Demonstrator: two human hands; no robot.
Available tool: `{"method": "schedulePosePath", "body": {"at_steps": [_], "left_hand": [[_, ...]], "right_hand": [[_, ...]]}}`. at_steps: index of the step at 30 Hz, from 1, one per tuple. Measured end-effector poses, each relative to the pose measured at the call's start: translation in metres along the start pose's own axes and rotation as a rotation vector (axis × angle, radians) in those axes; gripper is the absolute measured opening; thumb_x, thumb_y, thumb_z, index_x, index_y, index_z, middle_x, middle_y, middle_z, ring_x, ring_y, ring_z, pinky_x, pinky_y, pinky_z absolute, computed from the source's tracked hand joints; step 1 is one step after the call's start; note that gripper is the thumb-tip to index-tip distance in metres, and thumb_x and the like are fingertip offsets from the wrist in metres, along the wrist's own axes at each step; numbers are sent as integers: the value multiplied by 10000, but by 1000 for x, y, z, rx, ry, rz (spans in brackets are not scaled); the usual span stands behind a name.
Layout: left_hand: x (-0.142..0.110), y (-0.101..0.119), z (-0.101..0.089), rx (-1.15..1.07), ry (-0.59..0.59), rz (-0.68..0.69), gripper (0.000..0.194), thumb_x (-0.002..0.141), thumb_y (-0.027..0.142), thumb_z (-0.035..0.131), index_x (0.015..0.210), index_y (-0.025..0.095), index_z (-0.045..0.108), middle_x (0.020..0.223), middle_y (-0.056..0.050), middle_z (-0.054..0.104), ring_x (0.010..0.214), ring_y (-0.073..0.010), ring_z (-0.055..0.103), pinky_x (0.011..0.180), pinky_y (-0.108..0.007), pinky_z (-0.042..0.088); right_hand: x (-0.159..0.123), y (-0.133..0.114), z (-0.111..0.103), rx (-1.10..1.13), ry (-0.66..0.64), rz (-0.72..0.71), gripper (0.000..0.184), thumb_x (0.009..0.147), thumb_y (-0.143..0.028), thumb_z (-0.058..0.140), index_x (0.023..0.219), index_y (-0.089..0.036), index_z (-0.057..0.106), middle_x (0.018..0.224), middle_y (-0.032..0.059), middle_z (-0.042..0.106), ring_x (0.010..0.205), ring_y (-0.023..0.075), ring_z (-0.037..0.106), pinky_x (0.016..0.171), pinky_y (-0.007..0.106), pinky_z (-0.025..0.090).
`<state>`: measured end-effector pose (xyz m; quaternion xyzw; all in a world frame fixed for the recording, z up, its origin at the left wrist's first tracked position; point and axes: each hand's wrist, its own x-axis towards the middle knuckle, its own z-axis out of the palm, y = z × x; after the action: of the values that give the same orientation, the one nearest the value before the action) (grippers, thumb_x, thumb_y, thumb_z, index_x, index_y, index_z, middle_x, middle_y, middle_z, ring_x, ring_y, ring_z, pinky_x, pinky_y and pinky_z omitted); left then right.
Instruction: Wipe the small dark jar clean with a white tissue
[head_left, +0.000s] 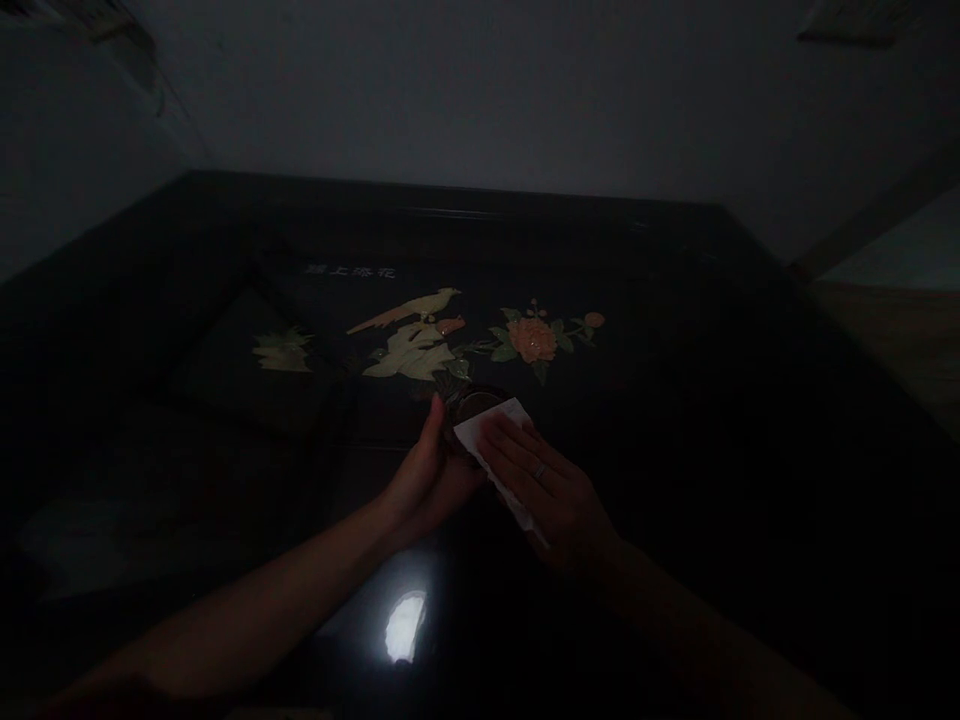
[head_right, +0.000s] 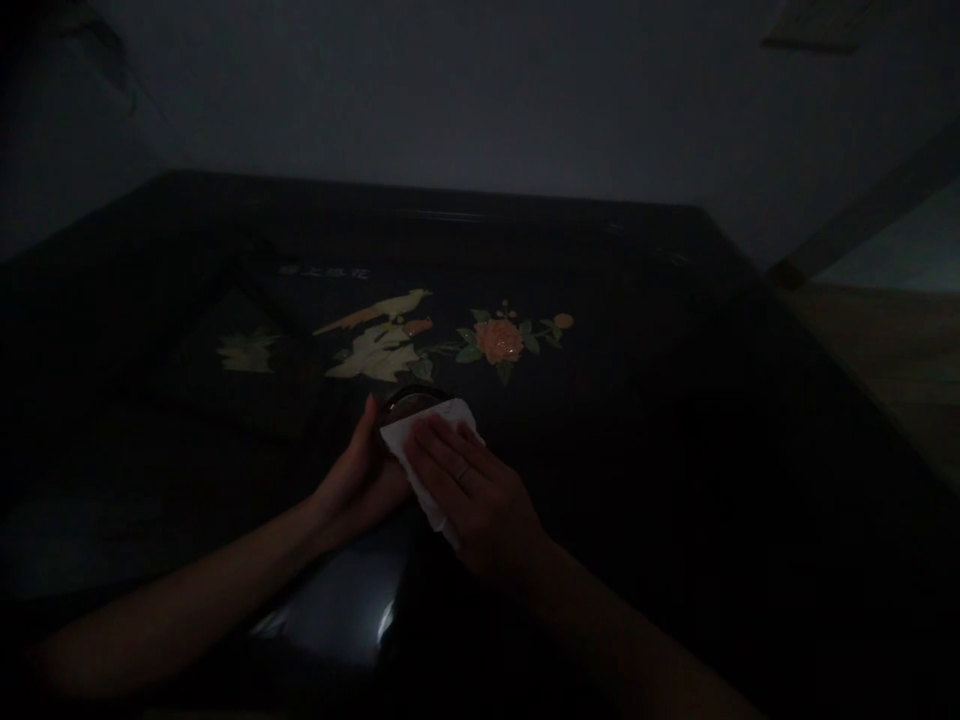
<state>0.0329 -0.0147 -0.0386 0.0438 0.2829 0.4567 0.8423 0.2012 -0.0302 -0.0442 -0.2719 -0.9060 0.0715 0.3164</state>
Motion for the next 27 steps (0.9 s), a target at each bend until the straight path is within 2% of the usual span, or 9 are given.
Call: {"method": "schedulePosePath", "body": {"at_steps": [3,9,14,19,22,27], "left_hand": [[1,-3,-3,53,-8,-36,589,925,533,459,1276,73,569,1090,-150,705,1096,-253,629,1035,-356,403],[2,-14,-10,189,13,155,364,871,285,633,1227,204,624,1136,-50,700,1114,-200,616,997,-280,431],[-1,-15,-23,319,-101,223,421,838,412,666,1223,247,624,1267,-46,639,1223,-232,546,1022,-314,417],[-2,-16,-16,315,-162,241,504,765,483,722,1202,249,631,1277,-58,633,1296,-274,483,1116,-387,318],[-4,-15,-6,249,-166,179,549,763,531,701,1206,216,624,1279,-84,635,1319,-293,457,1137,-424,278],[-5,-8,0,84,-164,50,562,881,573,518,1262,166,584,1285,-106,633,1329,-270,449,1164,-426,209]], "right_hand": [[4,-3,-3,41,-33,-59,508,971,-120,249,1472,-54,291,1426,168,505,1438,217,262,1148,447,346],[8,-7,-6,59,7,-22,529,981,-117,241,1508,-88,200,1447,168,480,1449,201,240,1157,436,338],[3,-5,-2,124,77,78,588,962,-95,297,1526,-170,148,1525,125,374,1446,223,260,1155,479,337],[1,-2,-6,329,189,272,537,969,-104,349,1483,-256,314,1498,48,433,1383,188,397,1137,410,386],[1,-2,-7,431,223,347,483,986,-145,347,1450,-274,384,1478,32,463,1354,189,441,1125,415,400],[-2,-1,-5,459,221,346,501,986,-166,376,1468,-298,333,1520,23,391,1382,200,392,1126,428,392]]}}
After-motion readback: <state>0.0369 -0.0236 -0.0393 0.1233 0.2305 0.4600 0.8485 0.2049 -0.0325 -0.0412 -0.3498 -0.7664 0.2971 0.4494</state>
